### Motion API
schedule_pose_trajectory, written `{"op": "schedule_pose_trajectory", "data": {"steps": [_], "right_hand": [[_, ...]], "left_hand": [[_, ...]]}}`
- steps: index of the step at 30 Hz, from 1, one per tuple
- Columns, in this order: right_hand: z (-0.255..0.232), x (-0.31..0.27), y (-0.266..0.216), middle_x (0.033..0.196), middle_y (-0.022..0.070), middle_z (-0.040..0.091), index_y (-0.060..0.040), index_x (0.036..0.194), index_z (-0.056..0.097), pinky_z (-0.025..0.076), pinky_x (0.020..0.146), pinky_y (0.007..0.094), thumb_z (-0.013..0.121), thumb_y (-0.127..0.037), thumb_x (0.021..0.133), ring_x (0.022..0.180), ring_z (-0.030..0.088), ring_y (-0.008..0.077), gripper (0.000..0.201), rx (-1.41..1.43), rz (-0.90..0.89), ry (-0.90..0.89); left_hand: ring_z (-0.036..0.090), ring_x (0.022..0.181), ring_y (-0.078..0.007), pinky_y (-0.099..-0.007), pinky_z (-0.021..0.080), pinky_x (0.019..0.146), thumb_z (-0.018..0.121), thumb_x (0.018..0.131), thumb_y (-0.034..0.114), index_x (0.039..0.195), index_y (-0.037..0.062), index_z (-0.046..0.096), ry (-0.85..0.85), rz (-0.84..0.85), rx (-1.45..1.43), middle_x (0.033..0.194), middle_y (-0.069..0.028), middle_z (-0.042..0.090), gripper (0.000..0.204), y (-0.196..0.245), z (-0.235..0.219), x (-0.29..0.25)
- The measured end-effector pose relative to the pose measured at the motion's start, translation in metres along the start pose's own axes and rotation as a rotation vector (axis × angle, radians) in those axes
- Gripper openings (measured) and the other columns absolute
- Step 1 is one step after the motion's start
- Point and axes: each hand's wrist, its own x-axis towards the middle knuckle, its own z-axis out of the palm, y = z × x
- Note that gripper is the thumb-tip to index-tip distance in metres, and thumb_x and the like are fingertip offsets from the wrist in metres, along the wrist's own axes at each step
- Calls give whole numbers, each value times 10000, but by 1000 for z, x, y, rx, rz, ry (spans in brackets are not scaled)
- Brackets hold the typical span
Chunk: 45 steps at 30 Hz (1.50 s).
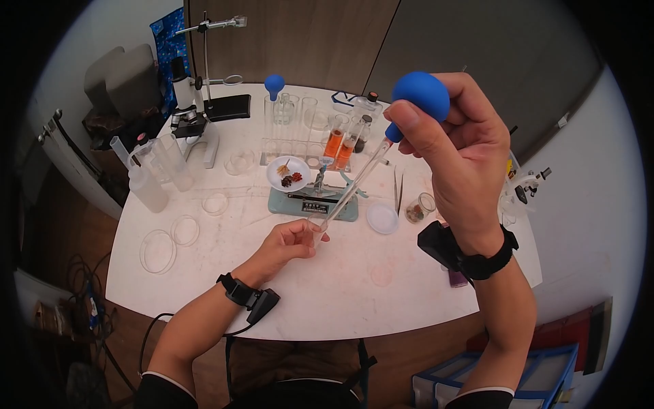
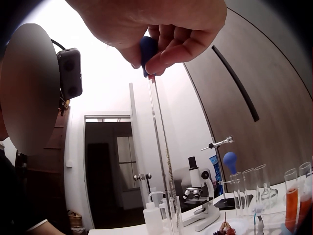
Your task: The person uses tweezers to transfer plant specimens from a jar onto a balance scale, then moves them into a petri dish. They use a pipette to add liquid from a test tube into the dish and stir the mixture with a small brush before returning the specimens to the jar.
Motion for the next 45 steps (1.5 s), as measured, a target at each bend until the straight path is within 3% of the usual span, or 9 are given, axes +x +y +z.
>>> {"op": "schedule_pose_trajectory", "data": {"steps": [8,17,38,45], "right_hand": [[1,0,2,876,45,688,-26,1021,616,529,638,188,715,-85,885,753,645,69,179,3,-15,-12],[2,-1,3,877,47,688,-25,1010,613,525,638,187,707,-66,886,749,641,67,161,12,-38,-17],[-10,11,-10,829,55,687,-43,991,626,462,581,181,701,-141,903,679,613,62,151,-87,-141,51],[-24,16,-26,862,93,704,-38,1019,630,483,599,198,702,-219,911,696,650,95,223,-140,-232,67]], "left_hand": [[580,1107,-145,-267,432,829,655,819,3,1094,63,625,2,1,3,770,31,527,283,0,1,0],[578,1123,-151,-267,431,838,652,826,8,1103,64,627,4,-11,18,749,43,507,283,3,1,-1],[577,1119,-149,-264,433,829,651,824,-4,1098,64,626,-12,20,1,749,38,512,283,-4,-2,1],[582,1052,-126,-257,434,823,661,805,-3,1091,61,632,-4,16,0,866,-4,594,295,-3,-1,1]]}}
